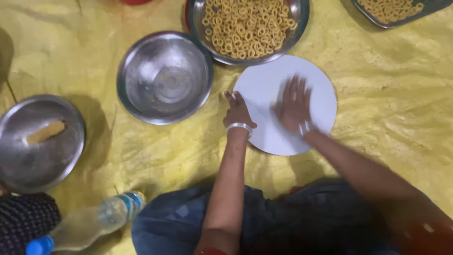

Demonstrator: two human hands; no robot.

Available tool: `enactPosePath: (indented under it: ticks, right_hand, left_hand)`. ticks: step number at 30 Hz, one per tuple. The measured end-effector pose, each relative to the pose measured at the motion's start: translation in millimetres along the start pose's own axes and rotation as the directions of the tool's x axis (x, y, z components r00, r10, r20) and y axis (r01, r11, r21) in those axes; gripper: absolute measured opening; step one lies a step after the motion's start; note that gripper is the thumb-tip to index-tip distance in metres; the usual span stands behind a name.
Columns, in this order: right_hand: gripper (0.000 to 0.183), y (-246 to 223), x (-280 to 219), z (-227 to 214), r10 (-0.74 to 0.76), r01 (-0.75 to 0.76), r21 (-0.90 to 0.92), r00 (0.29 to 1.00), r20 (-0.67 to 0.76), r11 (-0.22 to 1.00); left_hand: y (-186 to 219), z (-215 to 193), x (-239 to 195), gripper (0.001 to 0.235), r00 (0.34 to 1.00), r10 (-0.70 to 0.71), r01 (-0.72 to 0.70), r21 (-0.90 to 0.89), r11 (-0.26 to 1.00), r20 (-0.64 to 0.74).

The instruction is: The person sits on a yellow tarp and repeatedly rolls small pieces of dough into thin strips on a white board, then joins the ends to form rings. The rings are placed into a metal bowl. The person also occasionally shapes the dough into U-shapes.

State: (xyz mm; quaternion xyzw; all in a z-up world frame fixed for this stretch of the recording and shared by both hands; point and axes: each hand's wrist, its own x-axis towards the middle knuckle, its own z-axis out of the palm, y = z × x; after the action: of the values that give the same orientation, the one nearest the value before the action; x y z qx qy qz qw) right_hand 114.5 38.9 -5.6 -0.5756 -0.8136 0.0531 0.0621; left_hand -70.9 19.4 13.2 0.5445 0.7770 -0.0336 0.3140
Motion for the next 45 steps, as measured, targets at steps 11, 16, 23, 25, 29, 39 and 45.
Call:
enactPosePath:
  ticks: [11, 16, 23, 25, 29, 39, 45]
  right_hand:
    - [0.092, -2, -8, 13, -0.223, 0.213, 0.117, 0.972, 0.076, 0.970]
    - [0.045, 45, -15, 31, -0.034, 0.057, 0.655, 0.998, -0.047, 0.753]
    - [0.065, 37, -42, 46, 0.123, -0.006, 0.588, 0.980, -0.159, 0.808]
    - [0.072, 22, -54, 38, 0.013, -0.016, 0.336, 1.000, 0.012, 0.942]
    - [0.096, 19, -30, 8, 0.042, -0.038, -0.048, 0.995, 0.088, 0.998]
    - [0.117, -17, -17, -9, 0.012, 0.004, -0.162, 0.995, 0.101, 0.987]
    - [0.112, -14, -23, -5, -0.099, 0.115, -0.194, 0.991, 0.094, 0.974]
  left_hand:
    - [-1, 11, 4, 0.141, 0.997, -0.007, 0.006, -0.013, 1.000, -0.072]
    - [-6, 3, 3, 0.141, 0.999, 0.019, -0.021, -0.057, 0.998, -0.037]
    - [-6, 1, 6, 0.142, 1.000, 0.003, -0.003, -0.079, 0.997, 0.003]
    - [-4, -1, 4, 0.141, 1.000, 0.008, -0.009, -0.073, 0.997, -0.012]
    - [-2, -6, -2, 0.138, 1.000, 0.005, -0.005, -0.048, 0.999, 0.000]
    - [7, -10, -8, 0.139, 0.998, -0.054, 0.054, -0.040, 0.998, -0.018]
    - [0, -7, -5, 0.139, 1.000, -0.021, 0.020, -0.056, 0.998, -0.016]
